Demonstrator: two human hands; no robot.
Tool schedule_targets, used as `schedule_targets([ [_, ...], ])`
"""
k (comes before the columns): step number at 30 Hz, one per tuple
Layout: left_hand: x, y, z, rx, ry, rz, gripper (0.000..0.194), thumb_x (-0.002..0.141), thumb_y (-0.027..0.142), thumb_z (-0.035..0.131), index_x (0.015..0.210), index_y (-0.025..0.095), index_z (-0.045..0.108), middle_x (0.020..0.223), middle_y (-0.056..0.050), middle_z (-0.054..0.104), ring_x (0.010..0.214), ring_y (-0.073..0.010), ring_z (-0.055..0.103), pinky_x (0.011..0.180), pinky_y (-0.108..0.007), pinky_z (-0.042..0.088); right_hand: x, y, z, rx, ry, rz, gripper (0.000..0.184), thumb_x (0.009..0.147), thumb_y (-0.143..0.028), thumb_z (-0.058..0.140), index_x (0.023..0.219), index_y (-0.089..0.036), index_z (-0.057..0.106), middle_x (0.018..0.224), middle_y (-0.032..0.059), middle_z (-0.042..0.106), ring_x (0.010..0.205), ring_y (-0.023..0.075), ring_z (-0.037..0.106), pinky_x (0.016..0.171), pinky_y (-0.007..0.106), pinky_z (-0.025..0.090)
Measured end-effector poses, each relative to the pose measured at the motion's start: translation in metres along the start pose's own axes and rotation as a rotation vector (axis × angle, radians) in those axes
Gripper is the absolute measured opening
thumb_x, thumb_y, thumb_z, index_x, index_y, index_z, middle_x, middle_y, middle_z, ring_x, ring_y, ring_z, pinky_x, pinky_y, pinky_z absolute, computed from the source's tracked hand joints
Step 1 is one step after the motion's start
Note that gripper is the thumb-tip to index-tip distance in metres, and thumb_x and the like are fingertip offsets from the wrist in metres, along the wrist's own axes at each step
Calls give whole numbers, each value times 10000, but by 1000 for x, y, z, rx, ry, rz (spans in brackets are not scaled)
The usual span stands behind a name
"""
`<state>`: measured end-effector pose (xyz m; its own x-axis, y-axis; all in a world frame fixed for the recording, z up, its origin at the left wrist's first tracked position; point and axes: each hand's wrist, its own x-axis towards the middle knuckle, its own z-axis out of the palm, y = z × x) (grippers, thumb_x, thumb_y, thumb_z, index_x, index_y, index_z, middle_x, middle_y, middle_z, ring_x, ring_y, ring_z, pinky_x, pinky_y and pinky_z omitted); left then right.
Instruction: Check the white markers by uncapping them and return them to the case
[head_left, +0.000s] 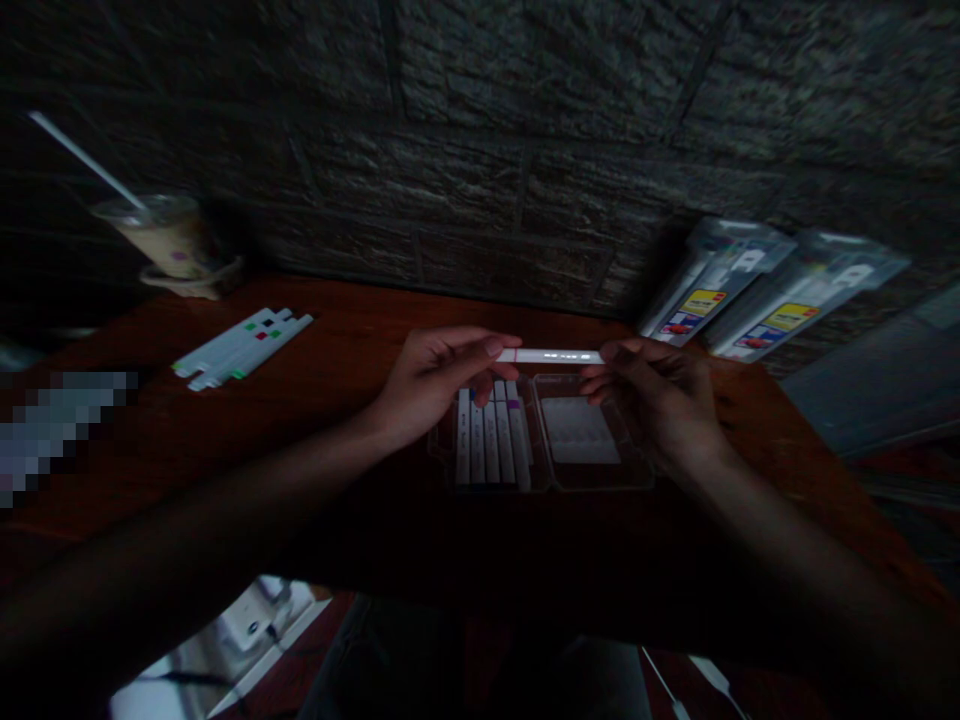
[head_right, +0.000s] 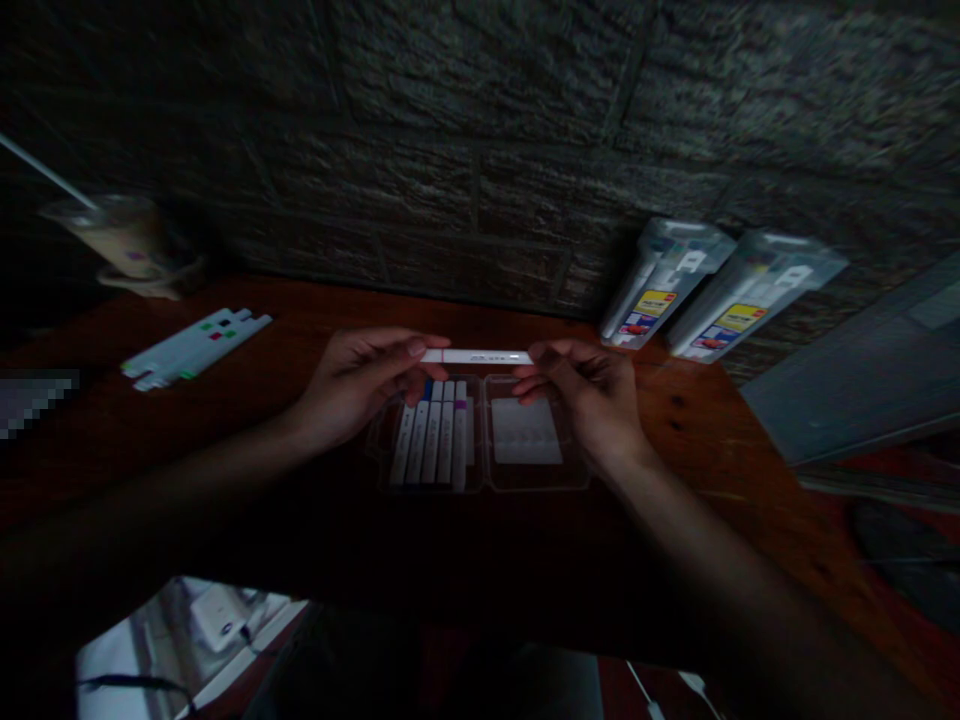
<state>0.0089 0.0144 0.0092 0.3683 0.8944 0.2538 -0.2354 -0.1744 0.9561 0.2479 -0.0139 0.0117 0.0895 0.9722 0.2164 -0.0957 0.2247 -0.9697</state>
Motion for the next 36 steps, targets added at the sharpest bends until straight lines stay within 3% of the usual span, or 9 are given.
schedule_targets([
  [8, -3, 2, -1, -162, -116, -36, 310, 900, 277, 710, 1170, 142, 775, 1010, -150, 801, 575, -118, 635, 582, -273, 536, 5, -3, -2, 117, 40, 154, 146, 759, -304, 860, 752, -202, 755, 680, 23, 772, 517, 119, 700, 483, 180, 605],
  [17, -4, 0, -2, -158, -171, -16, 359, 920, 287, 705, 1255, 162, 738, 1117, -166, 782, 598, -111, 649, 591, -265, 552, 8, -1, -3, 143, 46, 258, 141, 767, -278, 842, 730, -187, 741, 649, 28, 768, 492, 113, 708, 485, 145, 609],
  [24, -4, 3, 0, -127, -138, -42, 365, 901, 334, 731, 1215, 150, 757, 1065, -164, 794, 576, -107, 638, 579, -256, 551, 5, -5, 0, 147, 68, 262, 159, 728, -285, 881, 710, -200, 747, 650, 18, 767, 485, 111, 699, 451, 138, 596],
  [36, 1, -5, 0, -48, -9, -101, 280, 839, 278, 790, 1069, 118, 794, 874, -114, 803, 520, -89, 595, 539, -234, 518, 2, -4, 0, 39, 59, 95, 143, 800, -289, 799, 725, -204, 713, 675, 16, 749, 500, 107, 672, 493, 195, 586],
])
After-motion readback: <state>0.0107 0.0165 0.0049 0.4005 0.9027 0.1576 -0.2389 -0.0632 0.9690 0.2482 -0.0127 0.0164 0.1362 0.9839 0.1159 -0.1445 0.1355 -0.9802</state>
